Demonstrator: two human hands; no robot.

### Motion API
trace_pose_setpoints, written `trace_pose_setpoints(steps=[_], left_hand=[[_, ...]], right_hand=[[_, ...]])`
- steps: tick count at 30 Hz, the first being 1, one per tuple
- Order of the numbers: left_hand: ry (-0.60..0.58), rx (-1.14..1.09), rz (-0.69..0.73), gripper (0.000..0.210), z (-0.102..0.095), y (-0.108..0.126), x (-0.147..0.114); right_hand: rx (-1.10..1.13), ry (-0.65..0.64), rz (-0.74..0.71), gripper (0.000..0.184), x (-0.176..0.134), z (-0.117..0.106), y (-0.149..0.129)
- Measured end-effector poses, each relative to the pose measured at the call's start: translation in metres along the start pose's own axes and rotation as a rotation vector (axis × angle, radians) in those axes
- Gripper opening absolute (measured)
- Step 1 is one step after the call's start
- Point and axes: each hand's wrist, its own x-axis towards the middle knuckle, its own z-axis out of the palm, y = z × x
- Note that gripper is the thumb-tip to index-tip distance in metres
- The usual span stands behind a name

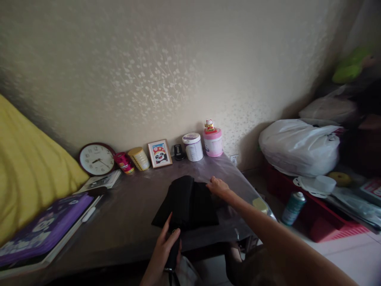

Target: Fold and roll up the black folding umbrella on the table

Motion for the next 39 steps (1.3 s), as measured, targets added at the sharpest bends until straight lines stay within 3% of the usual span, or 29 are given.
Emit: trace_pose_setpoints(steps=[5, 16, 22, 25, 26, 28, 29, 31, 34, 39], left_hand=[[0.004, -0.036, -0.002, 0.092, -0.001, 0.002, -0.001], [-0.017, -0.043, -0.012, 0.092, -0.003, 0.002, 0.000], [-0.010, 0.037, -0.018, 0.091, -0.006, 0.000, 0.002], [-0.015, 0.093, -0.012, 0.085, -0.005, 0.000, 0.001], [-0.012, 0.107, -0.011, 0.084, -0.004, 0.000, 0.001], [0.000, 0.135, -0.009, 0.085, -0.002, -0.001, 0.001], [0.008, 0.150, -0.004, 0.085, -0.001, -0.002, 0.001], [0.031, 0.187, 0.033, 0.084, 0.000, -0.003, 0.001], [0.091, 0.251, 0.142, 0.075, -0.001, -0.008, 0.004], [0.107, 0.346, 0.220, 0.067, -0.002, -0.014, 0.007]], right_hand=[[-0.298, -0.001, -0.332, 0.024, -0.011, 0.011, -0.007], [-0.565, -0.160, -0.768, 0.029, -0.040, 0.027, -0.014], [-0.464, -0.430, -0.951, 0.023, -0.068, 0.034, -0.027], [-0.290, -0.645, -0.855, 0.018, -0.067, 0.030, -0.031], [-0.232, -0.633, -0.759, 0.017, -0.063, 0.026, -0.030], [-0.160, -0.420, -0.520, 0.018, -0.049, 0.016, -0.024], [-0.143, -0.231, -0.392, 0.017, -0.041, 0.011, -0.020], [-0.132, -0.057, -0.262, 0.022, -0.025, 0.001, -0.007], [-0.091, 0.015, -0.109, 0.024, -0.007, -0.007, 0.012], [0.106, -0.029, 0.054, 0.019, 0.005, 0.001, 0.022]])
